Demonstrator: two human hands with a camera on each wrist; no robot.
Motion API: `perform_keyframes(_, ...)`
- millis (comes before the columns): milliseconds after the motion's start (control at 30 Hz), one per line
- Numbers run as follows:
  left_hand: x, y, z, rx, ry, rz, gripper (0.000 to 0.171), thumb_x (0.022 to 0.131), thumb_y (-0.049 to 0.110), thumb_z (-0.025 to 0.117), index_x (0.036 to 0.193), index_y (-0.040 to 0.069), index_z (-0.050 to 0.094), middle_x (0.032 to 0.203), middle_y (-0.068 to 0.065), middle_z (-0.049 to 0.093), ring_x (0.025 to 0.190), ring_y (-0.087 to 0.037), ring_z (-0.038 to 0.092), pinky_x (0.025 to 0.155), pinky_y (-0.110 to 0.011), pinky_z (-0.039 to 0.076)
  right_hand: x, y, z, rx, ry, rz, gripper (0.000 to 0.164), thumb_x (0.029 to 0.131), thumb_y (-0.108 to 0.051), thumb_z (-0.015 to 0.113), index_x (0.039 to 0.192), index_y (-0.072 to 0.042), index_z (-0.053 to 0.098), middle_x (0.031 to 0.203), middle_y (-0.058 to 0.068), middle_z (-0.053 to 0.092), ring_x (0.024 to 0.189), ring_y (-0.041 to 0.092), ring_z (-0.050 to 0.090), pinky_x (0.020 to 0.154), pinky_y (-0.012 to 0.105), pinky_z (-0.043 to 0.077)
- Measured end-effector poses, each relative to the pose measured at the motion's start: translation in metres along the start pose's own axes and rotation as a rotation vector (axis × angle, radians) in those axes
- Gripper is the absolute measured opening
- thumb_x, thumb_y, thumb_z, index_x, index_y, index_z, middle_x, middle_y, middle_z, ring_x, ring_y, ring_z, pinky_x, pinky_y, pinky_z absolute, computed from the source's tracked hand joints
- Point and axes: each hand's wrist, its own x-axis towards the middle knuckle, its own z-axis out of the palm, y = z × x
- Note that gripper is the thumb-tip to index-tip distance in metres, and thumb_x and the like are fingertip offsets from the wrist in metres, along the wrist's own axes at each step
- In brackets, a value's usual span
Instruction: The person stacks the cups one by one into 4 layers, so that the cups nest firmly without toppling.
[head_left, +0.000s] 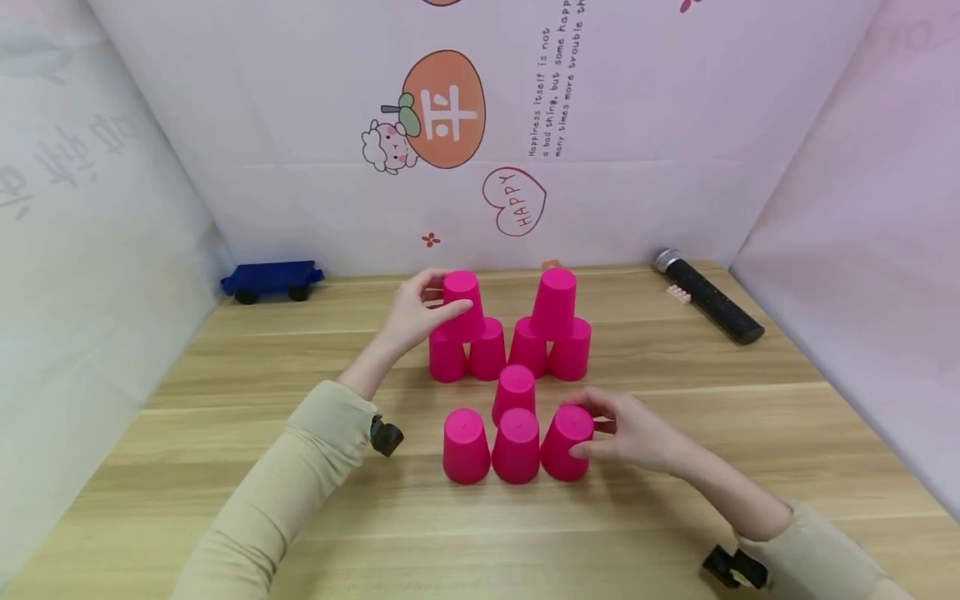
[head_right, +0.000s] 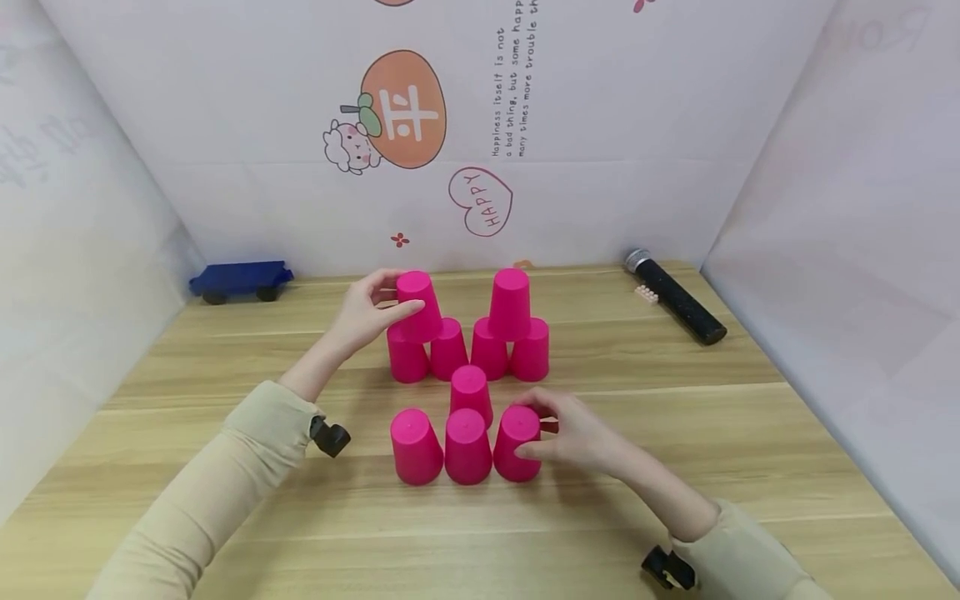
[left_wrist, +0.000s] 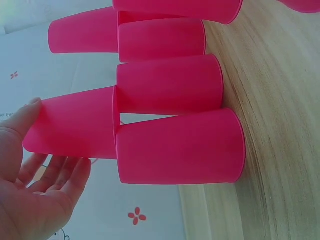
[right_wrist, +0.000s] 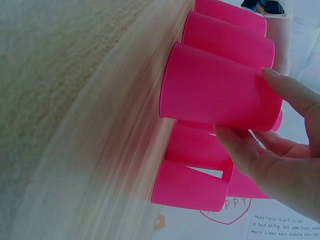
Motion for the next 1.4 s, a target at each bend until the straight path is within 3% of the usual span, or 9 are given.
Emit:
perform_keyframes(467, 0.001, 0.001, 0.003, 0.028, -0.005, -0.01, 0.05, 0.08, 0.027, 0.074, 0.125, 0.012, 0.055, 0.117, -0.009, 0.06, 0.108, -0.026, 0.06, 0.091, -0.039, 0.053, -0.003, -0.002, 0.001, 0.007, 0.021, 0.008, 0.054, 0.077, -0.018, 0.077, 0.121, 0.004, 0.054, 0.11, 0.014, 0.063, 0.103, 0.029, 0.059, 0.088, 0.041, 0.054)
perform_keyframes(833, -0.005, -0.001, -0.001, -0.017, -0.016, -0.006, 0.056, 0.082, 0.026, 0.073, 0.131, 0.013, 0.05, 0.124, -0.01, 0.056, 0.114, -0.029, 0.057, 0.095, -0.041, 0.051, -0.005, 0.001, -0.001, 0.014, 0.051, 0.021, 0.051, 0.077, -0.018, 0.077, 0.119, 0.002, 0.055, 0.107, 0.011, 0.063, 0.099, 0.016, 0.06, 0.088, 0.035, 0.055)
perform_keyframes(1033, -0.02, -0.006, -0.011, -0.066, 0.007, -0.009, 0.057, 0.083, 0.025, 0.072, 0.132, 0.011, 0.048, 0.129, -0.012, 0.054, 0.119, -0.03, 0.054, 0.098, -0.042, 0.049, -0.013, 0.0, -0.012, 0.025, 0.133, 0.025, 0.046, 0.077, -0.015, 0.077, 0.115, 0.003, 0.057, 0.107, 0.013, 0.065, 0.094, 0.002, 0.06, 0.084, 0.02, 0.054)
perform_keyframes(1167, -0.035, -0.006, -0.019, -0.087, 0.026, -0.006, 0.054, 0.084, 0.021, 0.071, 0.132, 0.009, 0.049, 0.131, -0.012, 0.054, 0.12, -0.028, 0.054, 0.096, -0.04, 0.05, -0.021, -0.005, -0.027, 0.031, 0.219, 0.036, 0.044, 0.078, -0.012, 0.076, 0.114, 0.004, 0.057, 0.106, 0.014, 0.065, 0.092, -0.001, 0.062, 0.08, 0.017, 0.054)
perform_keyframes(1267, -0.047, -0.009, -0.025, -0.097, 0.028, -0.005, 0.053, 0.085, 0.02, 0.07, 0.132, 0.008, 0.049, 0.13, -0.014, 0.055, 0.121, -0.027, 0.055, 0.096, -0.036, 0.051, -0.027, -0.008, -0.038, 0.063, 0.279, 0.054, 0.043, 0.08, -0.009, 0.074, 0.116, 0.006, 0.055, 0.104, 0.005, 0.065, 0.092, -0.002, 0.063, 0.078, 0.018, 0.055)
perform_keyframes(1400, -0.061, -0.013, -0.031, -0.118, 0.03, -0.01, 0.05, 0.089, 0.021, 0.065, 0.133, 0.008, 0.047, 0.129, -0.015, 0.056, 0.12, -0.027, 0.055, 0.094, -0.027, 0.051, -0.033, -0.012, -0.054, 0.078, 0.355, 0.093, 0.044, 0.082, -0.007, 0.071, 0.12, 0.006, 0.052, 0.099, -0.015, 0.064, 0.091, -0.005, 0.063, 0.075, 0.017, 0.055)
